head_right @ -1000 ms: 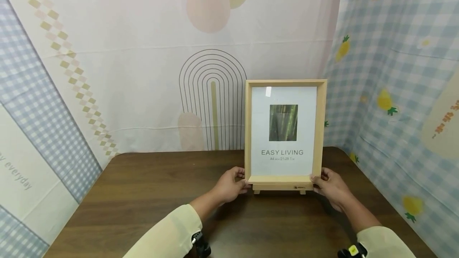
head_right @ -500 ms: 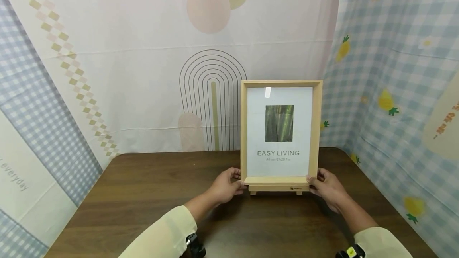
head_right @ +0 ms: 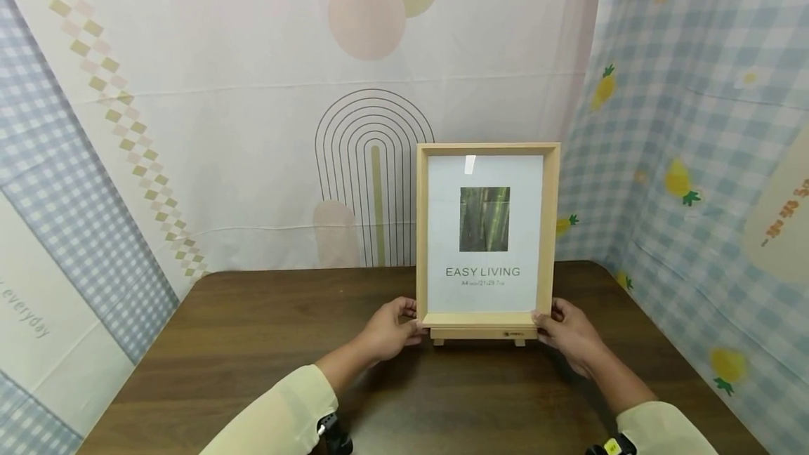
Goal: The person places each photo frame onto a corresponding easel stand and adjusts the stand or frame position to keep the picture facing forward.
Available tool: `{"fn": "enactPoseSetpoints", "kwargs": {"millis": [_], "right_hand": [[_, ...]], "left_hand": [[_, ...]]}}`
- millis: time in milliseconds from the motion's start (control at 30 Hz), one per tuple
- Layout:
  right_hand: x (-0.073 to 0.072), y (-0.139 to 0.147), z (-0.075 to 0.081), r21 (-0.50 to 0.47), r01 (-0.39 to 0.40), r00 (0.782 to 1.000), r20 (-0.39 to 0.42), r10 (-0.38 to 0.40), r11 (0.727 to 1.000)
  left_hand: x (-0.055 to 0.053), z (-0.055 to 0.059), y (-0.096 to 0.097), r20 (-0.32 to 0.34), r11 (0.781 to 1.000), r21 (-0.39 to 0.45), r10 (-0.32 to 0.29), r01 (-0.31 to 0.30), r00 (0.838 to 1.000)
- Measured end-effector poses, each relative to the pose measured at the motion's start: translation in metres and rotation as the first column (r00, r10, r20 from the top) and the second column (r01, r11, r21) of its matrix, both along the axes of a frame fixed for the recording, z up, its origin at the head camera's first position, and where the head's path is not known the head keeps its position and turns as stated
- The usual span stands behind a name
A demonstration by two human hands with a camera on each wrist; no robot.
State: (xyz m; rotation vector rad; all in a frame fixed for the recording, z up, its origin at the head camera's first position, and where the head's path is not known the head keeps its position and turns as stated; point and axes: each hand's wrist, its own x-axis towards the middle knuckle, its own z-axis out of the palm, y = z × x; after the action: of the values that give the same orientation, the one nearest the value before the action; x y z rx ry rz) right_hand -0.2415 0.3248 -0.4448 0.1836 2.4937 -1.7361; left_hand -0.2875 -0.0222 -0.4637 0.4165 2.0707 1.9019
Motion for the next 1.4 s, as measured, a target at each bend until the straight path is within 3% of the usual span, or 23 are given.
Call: {"fn": "enactPoseSetpoints", "kwargs": {"millis": [300,733,1400], "right_hand": [[-0.001,-0.007,0.000,0.000,-0.007,1.000,0.002,0.007,1.000],[-0.001,-0.017,0.001,-0.030,-0.047,0.999,-0.014,0.047,0.998],[-0.004,-0.031,-0.002,-0.055,-0.041,0.999,-0.004,0.041,0.998]], "left_hand": [[0.000,0.002,-0.007,0.005,1.000,-0.004,0.021,-0.021,1.000],[0.000,0.000,-0.019,0.016,1.000,0.008,-0.003,0.003,1.000],[0.001,-0.001,-0.035,-0.001,1.000,-0.010,0.003,-0.003,1.000]]}}
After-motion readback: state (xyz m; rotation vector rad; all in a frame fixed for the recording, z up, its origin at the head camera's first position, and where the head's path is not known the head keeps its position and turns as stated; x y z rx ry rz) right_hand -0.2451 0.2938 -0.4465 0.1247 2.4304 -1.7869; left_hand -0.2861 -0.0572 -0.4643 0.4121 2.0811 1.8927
